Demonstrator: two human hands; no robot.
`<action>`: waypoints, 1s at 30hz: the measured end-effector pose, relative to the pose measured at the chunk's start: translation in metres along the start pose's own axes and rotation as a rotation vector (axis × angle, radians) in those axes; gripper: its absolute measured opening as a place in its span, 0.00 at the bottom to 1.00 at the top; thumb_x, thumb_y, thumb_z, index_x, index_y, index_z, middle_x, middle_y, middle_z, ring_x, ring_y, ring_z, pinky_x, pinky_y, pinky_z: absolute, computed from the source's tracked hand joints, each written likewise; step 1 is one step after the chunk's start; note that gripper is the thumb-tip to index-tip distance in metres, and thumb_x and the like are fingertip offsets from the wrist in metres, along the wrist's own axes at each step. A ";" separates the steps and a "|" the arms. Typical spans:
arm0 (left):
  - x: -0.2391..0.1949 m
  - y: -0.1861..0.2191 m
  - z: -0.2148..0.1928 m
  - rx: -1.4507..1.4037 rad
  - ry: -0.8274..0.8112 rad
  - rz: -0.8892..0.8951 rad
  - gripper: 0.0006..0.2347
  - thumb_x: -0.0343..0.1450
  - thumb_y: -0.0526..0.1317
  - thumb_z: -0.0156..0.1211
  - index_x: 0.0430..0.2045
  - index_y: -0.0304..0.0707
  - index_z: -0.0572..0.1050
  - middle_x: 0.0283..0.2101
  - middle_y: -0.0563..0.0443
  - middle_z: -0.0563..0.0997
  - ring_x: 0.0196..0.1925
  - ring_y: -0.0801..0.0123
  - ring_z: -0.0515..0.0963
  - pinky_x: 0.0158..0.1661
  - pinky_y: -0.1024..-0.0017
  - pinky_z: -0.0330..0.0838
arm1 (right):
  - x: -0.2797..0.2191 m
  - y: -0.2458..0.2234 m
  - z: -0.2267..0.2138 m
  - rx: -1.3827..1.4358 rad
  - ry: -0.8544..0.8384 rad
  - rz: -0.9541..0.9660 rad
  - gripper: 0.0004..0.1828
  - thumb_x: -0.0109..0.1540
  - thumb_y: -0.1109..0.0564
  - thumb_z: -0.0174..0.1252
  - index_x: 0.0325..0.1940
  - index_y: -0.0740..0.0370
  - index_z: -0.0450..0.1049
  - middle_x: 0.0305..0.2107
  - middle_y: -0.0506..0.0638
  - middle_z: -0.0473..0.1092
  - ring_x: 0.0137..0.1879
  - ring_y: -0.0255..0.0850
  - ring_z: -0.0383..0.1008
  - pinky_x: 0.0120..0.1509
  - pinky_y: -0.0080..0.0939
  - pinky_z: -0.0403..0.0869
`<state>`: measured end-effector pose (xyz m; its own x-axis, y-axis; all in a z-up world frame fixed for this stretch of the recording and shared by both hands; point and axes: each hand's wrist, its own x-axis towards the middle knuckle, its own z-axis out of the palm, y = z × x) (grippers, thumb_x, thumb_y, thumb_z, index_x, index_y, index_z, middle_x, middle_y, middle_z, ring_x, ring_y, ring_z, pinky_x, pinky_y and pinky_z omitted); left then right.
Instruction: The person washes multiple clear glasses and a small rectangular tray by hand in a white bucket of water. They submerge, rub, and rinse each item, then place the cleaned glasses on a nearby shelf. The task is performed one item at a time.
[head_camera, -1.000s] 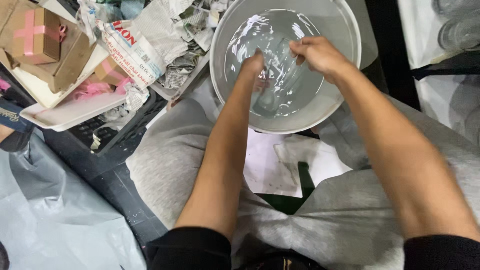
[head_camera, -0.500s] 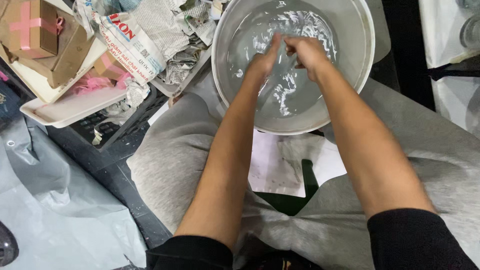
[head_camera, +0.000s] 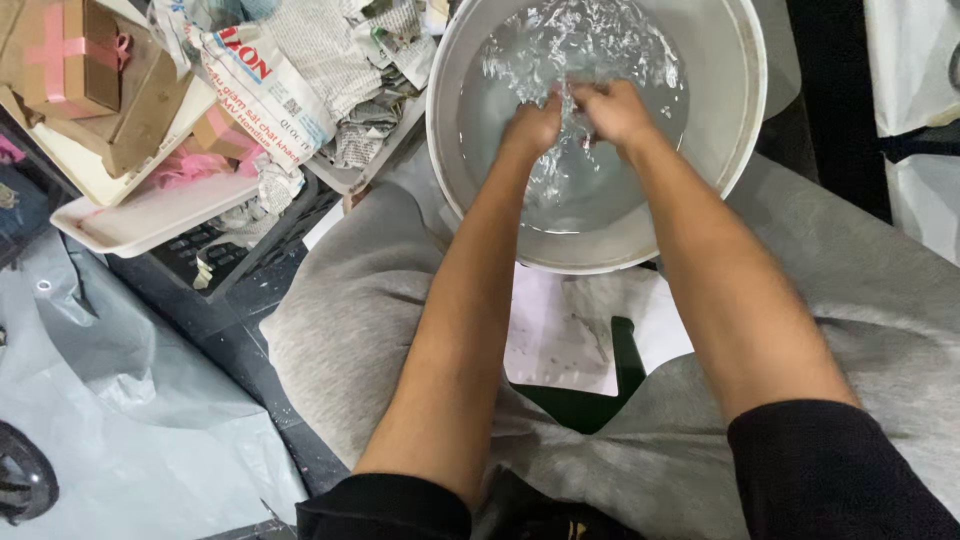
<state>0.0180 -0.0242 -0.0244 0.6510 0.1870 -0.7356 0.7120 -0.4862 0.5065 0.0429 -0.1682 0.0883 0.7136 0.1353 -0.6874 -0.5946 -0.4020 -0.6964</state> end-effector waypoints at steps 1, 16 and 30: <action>0.000 0.002 0.001 -0.005 0.023 0.015 0.41 0.74 0.67 0.40 0.65 0.18 0.61 0.66 0.23 0.67 0.71 0.41 0.66 0.69 0.58 0.58 | 0.001 0.002 0.001 -0.027 0.019 -0.006 0.19 0.66 0.47 0.55 0.51 0.62 0.77 0.37 0.49 0.77 0.37 0.39 0.78 0.36 0.44 0.79; -0.066 0.027 -0.037 -0.199 0.351 0.490 0.20 0.65 0.38 0.55 0.51 0.33 0.77 0.51 0.30 0.81 0.55 0.43 0.80 0.55 0.59 0.71 | -0.044 -0.008 0.007 -0.715 0.195 -0.430 0.13 0.65 0.51 0.58 0.44 0.64 0.77 0.45 0.65 0.74 0.48 0.63 0.74 0.55 0.60 0.71; -0.174 0.062 -0.081 0.452 0.523 0.822 0.09 0.63 0.22 0.57 0.32 0.33 0.78 0.45 0.40 0.77 0.54 0.47 0.76 0.51 0.53 0.75 | -0.125 -0.060 -0.005 -0.816 0.283 -0.656 0.07 0.52 0.70 0.58 0.31 0.63 0.77 0.37 0.63 0.75 0.47 0.62 0.75 0.51 0.58 0.73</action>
<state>-0.0296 -0.0178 0.1718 0.9943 -0.0519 0.0932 -0.0896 -0.8801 0.4662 -0.0088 -0.1659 0.2167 0.9243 0.3719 -0.0856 0.2853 -0.8224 -0.4922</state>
